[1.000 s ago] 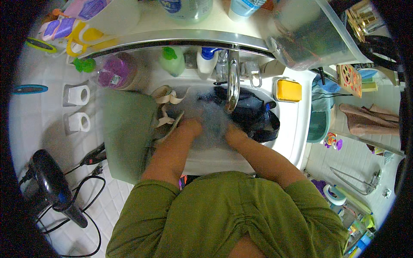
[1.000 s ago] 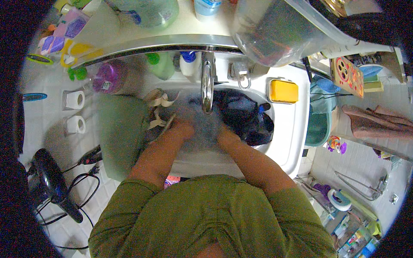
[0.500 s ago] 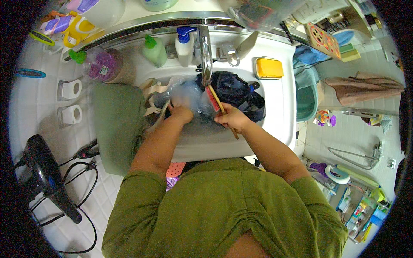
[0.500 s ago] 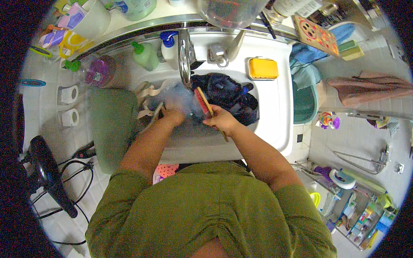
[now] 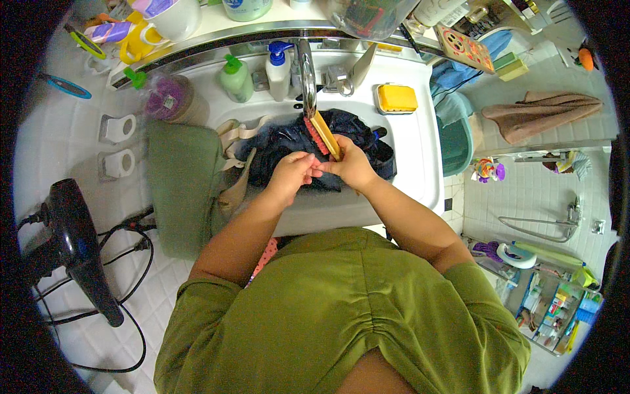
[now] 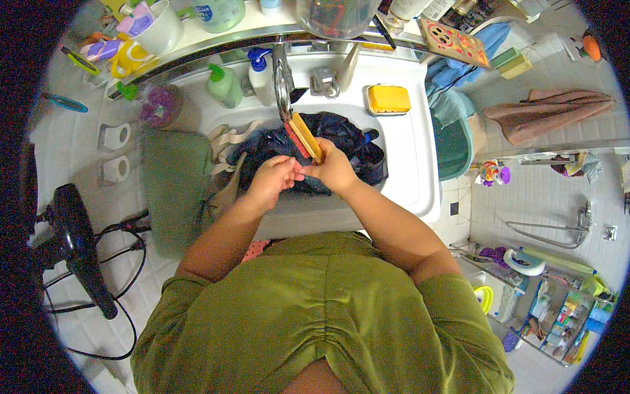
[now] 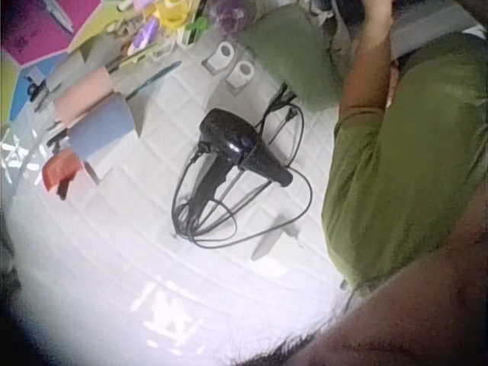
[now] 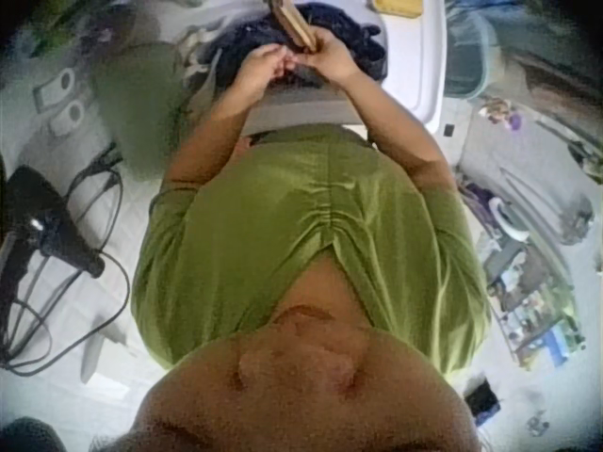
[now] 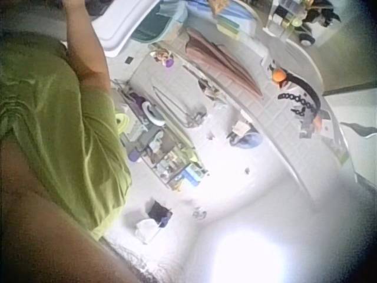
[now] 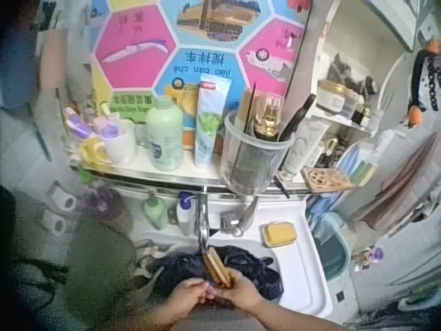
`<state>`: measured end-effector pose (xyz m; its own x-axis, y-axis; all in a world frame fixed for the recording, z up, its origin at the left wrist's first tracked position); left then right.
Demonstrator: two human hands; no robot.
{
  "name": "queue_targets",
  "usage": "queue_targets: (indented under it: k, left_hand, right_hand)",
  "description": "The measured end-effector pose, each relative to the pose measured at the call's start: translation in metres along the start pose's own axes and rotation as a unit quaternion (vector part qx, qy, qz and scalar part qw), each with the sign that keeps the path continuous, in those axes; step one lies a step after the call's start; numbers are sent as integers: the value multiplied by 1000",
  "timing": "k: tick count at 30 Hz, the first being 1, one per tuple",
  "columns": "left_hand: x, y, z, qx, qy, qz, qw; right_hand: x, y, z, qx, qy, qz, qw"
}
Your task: The person scrubs a dark blue backpack in a bathroom sink using a brush and running water. They rinse the bag, wring it out, and place it in the sink.
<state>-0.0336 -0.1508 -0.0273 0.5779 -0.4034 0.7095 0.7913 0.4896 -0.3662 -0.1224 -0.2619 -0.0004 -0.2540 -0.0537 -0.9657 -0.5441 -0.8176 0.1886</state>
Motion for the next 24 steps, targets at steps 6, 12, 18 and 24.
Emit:
queue_targets:
  k: [6,12,18,24]
  left_hand:
    - [-2,7,0,2,37,17,999]
    - [0,7,2,-2,58,33,998]
    - [5,3,2,-38,44,44,997]
    - [6,-5,2,-68,16,116,991]
  right_hand:
    - [-24,0,5,22,30,110,993]
    - [-31,0,7,41,47,134,989]
    - [-19,3,6,46,11,58,997]
    - [-3,1,6,57,-26,-67,996]
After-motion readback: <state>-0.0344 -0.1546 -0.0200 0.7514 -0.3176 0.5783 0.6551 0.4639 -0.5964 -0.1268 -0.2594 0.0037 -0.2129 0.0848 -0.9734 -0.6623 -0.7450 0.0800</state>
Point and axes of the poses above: each hand's wrist, its own z-axis away from the middle knuckle, its own y-axis out of the back of the hand, x = y × z, the point moved 7 cm from there along -z, towards the middle knuckle, and after that the axes turned 6 degrees about y, right-handed, at the moved point
